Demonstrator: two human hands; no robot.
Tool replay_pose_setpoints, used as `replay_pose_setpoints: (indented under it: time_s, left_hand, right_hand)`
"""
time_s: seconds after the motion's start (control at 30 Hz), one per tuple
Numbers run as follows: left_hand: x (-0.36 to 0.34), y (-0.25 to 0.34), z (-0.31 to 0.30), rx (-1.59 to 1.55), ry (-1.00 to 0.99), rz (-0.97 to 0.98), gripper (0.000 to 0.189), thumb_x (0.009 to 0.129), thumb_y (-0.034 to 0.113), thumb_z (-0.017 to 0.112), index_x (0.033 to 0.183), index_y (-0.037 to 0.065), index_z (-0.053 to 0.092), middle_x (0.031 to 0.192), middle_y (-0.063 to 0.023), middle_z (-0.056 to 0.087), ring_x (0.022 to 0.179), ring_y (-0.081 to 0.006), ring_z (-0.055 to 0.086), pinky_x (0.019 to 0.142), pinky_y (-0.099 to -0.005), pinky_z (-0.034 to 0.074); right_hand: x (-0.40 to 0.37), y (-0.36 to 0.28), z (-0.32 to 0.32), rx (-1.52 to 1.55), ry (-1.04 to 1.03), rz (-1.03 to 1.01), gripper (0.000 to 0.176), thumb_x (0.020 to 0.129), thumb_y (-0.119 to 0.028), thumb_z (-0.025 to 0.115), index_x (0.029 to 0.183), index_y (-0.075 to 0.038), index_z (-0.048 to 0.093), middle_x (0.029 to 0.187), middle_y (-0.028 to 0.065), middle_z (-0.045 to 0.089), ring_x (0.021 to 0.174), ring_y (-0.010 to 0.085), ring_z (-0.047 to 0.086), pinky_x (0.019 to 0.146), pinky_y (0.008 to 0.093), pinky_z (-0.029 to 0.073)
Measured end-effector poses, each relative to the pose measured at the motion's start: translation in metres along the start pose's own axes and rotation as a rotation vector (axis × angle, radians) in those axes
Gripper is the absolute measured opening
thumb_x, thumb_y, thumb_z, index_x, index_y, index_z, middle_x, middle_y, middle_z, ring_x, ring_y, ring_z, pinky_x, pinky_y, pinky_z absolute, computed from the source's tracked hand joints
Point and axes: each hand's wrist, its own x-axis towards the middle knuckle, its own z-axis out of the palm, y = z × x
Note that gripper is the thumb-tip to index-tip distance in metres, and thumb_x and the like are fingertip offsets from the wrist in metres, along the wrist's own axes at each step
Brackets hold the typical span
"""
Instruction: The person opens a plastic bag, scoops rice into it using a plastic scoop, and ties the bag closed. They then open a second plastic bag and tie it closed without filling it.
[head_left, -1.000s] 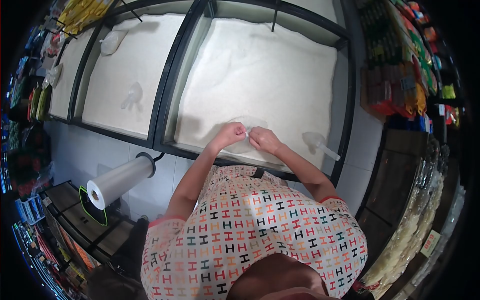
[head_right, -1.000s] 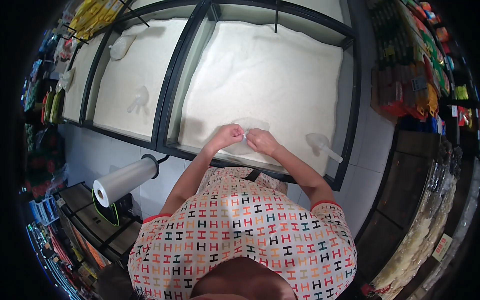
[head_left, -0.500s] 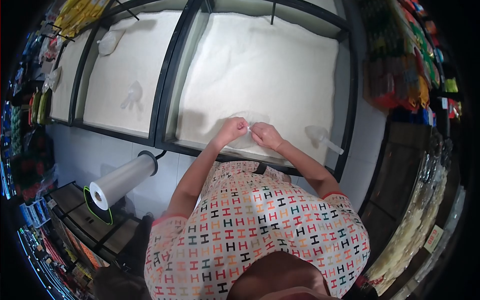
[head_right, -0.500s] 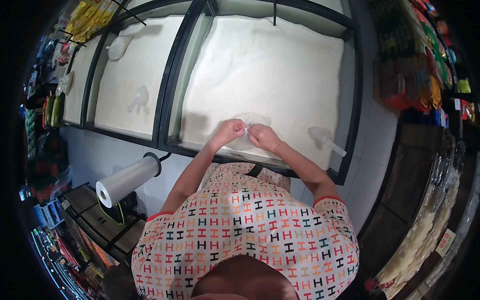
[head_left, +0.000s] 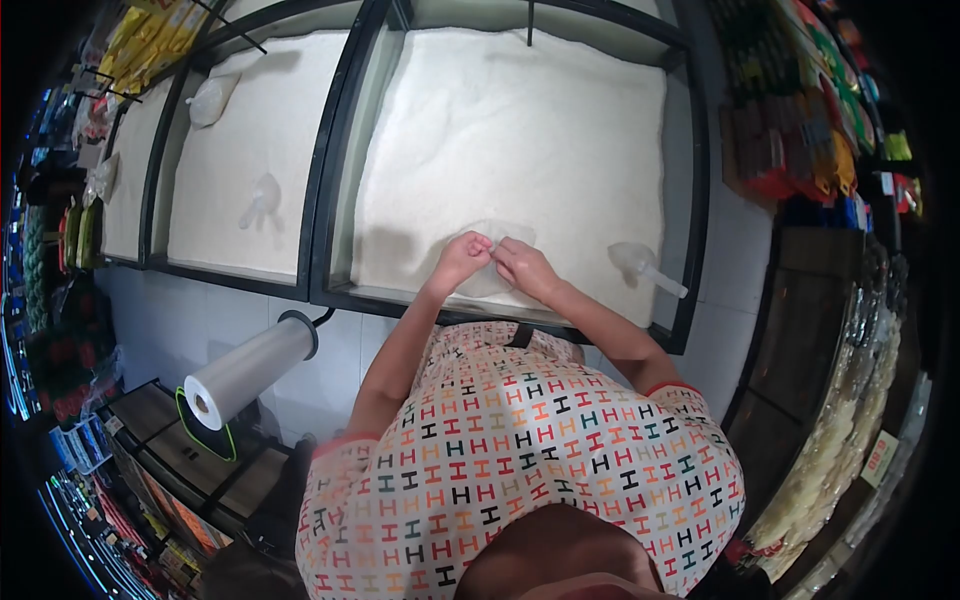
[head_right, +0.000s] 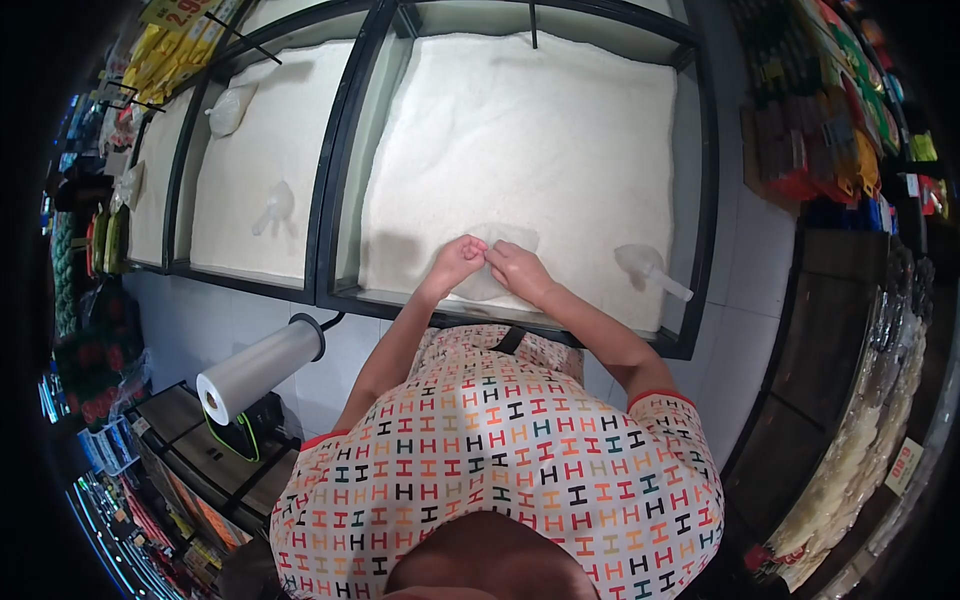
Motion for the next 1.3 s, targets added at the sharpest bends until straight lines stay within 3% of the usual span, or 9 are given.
replay_pose_setpoints:
  time_s: [0.27, 0.47, 0.57, 0.67, 0.87, 1.0, 1.1, 1.23, 1.3]
  left_hand:
    - [-0.003, -0.019, -0.005, 0.043, -0.039, 0.07, 0.027, 0.084, 0.002, 0.061, 0.11, 0.003, 0.065, 0.099, -0.0071, 0.065, 0.08, -0.0118, 0.061, 0.074, -0.0234, 0.05]
    - [-0.007, -0.011, -0.013, 0.47, 0.115, 0.327, 0.036, 0.079, 0.009, 0.064, 0.115, 0.009, 0.062, 0.122, -0.0128, 0.056, 0.102, -0.0286, 0.059, 0.093, -0.0373, 0.047]
    - [-0.012, -0.009, -0.012, 0.679, 0.177, 0.399, 0.033, 0.08, 0.017, 0.066, 0.112, 0.008, 0.06, 0.116, -0.0122, 0.06, 0.108, -0.032, 0.055, 0.099, -0.0403, 0.041]
    - [-0.005, -0.015, -0.015, 0.677, 0.131, 0.384, 0.025, 0.081, 0.019, 0.07, 0.1, 0.004, 0.061, 0.103, -0.0125, 0.066, 0.098, -0.0291, 0.061, 0.078, -0.0352, 0.05]
    - [-0.001, 0.015, -0.026, 0.254, 0.105, 0.031, 0.019, 0.089, 0.021, 0.067, 0.091, 0.004, 0.059, 0.086, -0.0034, 0.067, 0.086, -0.0142, 0.061, 0.08, -0.0281, 0.045]
    - [0.0, 0.019, -0.036, -0.503, 0.484, -0.054, 0.023, 0.092, 0.022, 0.065, 0.104, 0.003, 0.057, 0.096, -0.0034, 0.063, 0.092, -0.0126, 0.057, 0.082, -0.0284, 0.046]
    - [-0.005, 0.005, -0.057, -0.079, 0.521, -0.043, 0.037, 0.086, 0.024, 0.07, 0.112, 0.003, 0.054, 0.112, -0.0122, 0.06, 0.101, -0.0214, 0.058, 0.088, -0.0335, 0.047]
    - [-0.027, -0.029, -0.067, 1.015, -0.002, -0.076, 0.077, 0.065, 0.037, 0.084, 0.122, 0.002, 0.047, 0.121, -0.0176, 0.055, 0.107, -0.0322, 0.057, 0.089, -0.0385, 0.05]
    - [-0.027, -0.026, -0.06, 1.162, -0.124, -0.135, 0.081, 0.059, 0.039, 0.086, 0.119, 0.002, 0.046, 0.116, -0.0164, 0.056, 0.105, -0.0326, 0.058, 0.085, -0.0394, 0.052]
  right_hand:
    - [-0.003, -0.024, -0.016, 0.285, 0.013, 0.187, 0.009, 0.084, -0.002, 0.06, 0.092, -0.002, 0.062, 0.086, 0.0107, 0.058, 0.072, 0.0211, 0.06, 0.063, 0.0297, 0.049]
    - [0.009, -0.018, -0.032, 0.527, 0.323, 0.294, 0.007, 0.089, 0.0, 0.06, 0.096, -0.002, 0.061, 0.088, 0.004, 0.06, 0.078, 0.0113, 0.058, 0.07, 0.0244, 0.048]
    - [0.001, 0.009, -0.022, 0.906, 0.435, 0.511, 0.01, 0.088, 0.0, 0.06, 0.098, -0.003, 0.06, 0.085, 0.0001, 0.058, 0.077, 0.0084, 0.055, 0.071, 0.0226, 0.046]
    - [0.002, -0.002, -0.032, 1.032, 0.442, 0.54, 0.01, 0.09, -0.001, 0.059, 0.1, -0.004, 0.059, 0.084, -0.0021, 0.058, 0.077, 0.0056, 0.052, 0.071, 0.0208, 0.044]
    - [0.022, -0.023, -0.055, 1.164, 0.389, 0.485, 0.008, 0.093, -0.007, 0.059, 0.101, -0.004, 0.059, 0.086, -0.0002, 0.059, 0.076, 0.0065, 0.053, 0.072, 0.0227, 0.045]
    - [0.041, 0.008, -0.084, 1.412, 0.707, 0.417, 0.014, 0.096, -0.011, 0.055, 0.108, -0.004, 0.058, 0.091, 0.0026, 0.061, 0.081, 0.009, 0.055, 0.076, 0.0245, 0.047]
    - [0.037, 0.029, -0.095, 0.914, 0.53, 0.577, 0.021, 0.097, -0.014, 0.054, 0.115, -0.003, 0.057, 0.101, 0.0044, 0.062, 0.087, 0.0102, 0.056, 0.081, 0.0258, 0.048]
    - [-0.015, 0.071, -0.047, 0.126, -0.13, 0.38, 0.078, 0.075, -0.016, 0.076, 0.142, -0.006, 0.038, 0.138, 0.0176, 0.045, 0.126, 0.0292, 0.045, 0.106, 0.0401, 0.038]
    - [-0.038, 0.081, -0.014, 0.058, -0.361, 0.278, 0.102, 0.063, -0.018, 0.083, 0.149, -0.008, 0.028, 0.151, 0.0187, 0.027, 0.139, 0.0349, 0.029, 0.114, 0.0449, 0.028]
